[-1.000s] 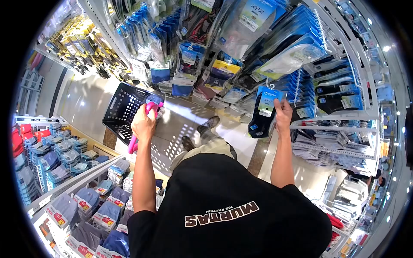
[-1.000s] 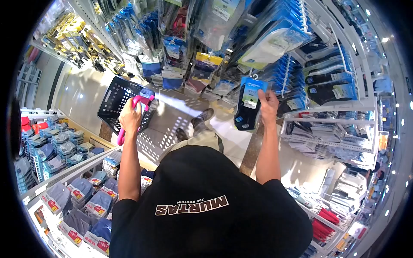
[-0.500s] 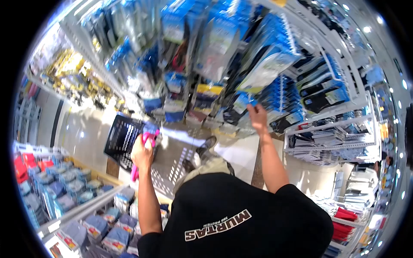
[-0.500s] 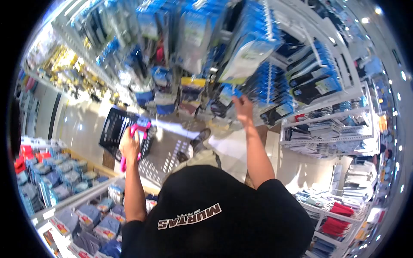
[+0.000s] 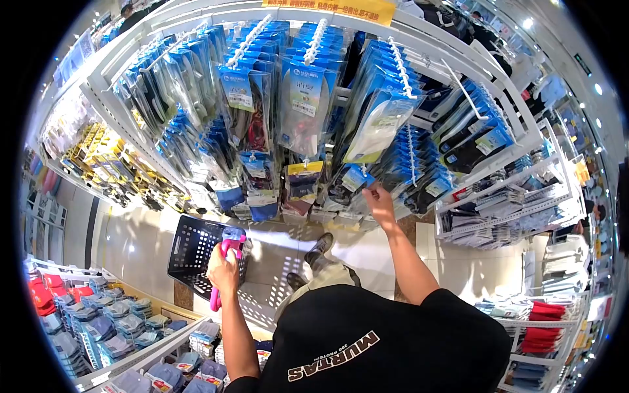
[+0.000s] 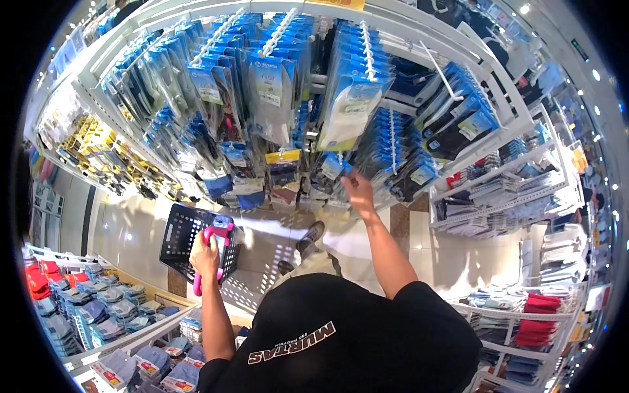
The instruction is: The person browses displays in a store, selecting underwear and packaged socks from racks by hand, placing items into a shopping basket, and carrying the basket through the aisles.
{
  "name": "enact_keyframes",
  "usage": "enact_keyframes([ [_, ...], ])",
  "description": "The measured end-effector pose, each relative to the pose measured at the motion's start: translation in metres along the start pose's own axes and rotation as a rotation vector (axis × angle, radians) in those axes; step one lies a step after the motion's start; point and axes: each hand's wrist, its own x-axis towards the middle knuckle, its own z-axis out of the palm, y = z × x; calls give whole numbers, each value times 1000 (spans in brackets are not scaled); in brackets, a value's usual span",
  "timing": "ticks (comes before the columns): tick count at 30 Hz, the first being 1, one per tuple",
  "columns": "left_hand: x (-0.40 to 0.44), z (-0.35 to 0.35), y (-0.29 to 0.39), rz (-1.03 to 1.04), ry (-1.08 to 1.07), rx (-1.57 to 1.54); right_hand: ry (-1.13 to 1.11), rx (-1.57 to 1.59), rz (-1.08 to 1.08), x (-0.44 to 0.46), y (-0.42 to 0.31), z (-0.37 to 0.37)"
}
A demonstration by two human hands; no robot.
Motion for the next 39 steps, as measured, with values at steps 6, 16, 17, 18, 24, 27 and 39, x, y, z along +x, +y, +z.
enact_keyframes([
  [6,1,-7,6,6,-9,-10,35,-127,106,-27,29,2],
  [16,15,-29,-1,-6,-311,-182,-446,-70,499,-80,139,30],
  [17,19,-29,-10,1,-353,-228,-432,51,667,-91,156,25],
  [18,23,-24,-24,-3,-423,-276,-492,-51,727,-101,176,17],
  [24,28,-38,-31,-55,-384,-156,-435,-244,981,-170,226,-25],
  [27,33,-40,-31,-100,-367,-143,-398,-274,988,-180,205,-24],
  [39,45,-38,-37,-82,-336,-173,-530,-111,800,-119,156,49],
])
